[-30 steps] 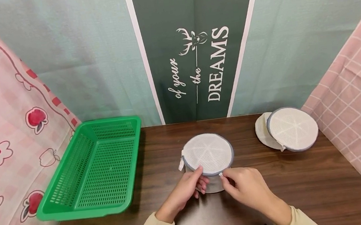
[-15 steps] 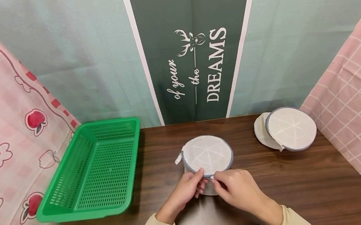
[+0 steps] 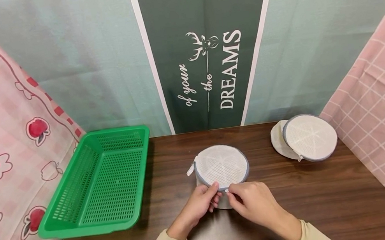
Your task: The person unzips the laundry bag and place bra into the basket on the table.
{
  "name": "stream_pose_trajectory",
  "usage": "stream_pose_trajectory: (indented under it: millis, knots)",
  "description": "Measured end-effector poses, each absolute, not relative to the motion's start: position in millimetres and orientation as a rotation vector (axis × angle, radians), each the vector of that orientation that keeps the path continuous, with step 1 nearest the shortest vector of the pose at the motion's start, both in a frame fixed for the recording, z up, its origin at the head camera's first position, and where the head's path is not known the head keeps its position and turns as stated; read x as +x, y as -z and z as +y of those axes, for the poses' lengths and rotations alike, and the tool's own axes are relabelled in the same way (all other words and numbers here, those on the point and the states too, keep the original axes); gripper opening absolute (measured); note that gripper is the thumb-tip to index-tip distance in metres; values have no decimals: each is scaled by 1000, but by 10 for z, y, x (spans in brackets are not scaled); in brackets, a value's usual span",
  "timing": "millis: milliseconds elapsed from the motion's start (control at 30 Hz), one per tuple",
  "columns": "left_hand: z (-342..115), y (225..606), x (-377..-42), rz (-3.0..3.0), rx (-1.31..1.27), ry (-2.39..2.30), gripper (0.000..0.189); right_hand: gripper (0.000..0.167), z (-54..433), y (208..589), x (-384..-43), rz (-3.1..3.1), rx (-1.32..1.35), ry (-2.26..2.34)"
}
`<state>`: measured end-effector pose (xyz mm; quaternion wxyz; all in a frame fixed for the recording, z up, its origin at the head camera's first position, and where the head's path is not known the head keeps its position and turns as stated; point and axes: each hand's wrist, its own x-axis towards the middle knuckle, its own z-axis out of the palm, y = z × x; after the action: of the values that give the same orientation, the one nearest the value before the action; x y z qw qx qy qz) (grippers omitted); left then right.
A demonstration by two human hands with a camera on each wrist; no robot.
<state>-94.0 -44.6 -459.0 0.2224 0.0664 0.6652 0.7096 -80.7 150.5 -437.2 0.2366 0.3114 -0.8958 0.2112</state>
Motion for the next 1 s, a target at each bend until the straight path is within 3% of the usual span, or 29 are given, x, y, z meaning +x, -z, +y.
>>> stream_pose_trajectory:
  millis: [1000]
  knots:
    - [-454,4620,-944,1848,178,-1980,44,31,1545,4441,-822,-2416,842,-563]
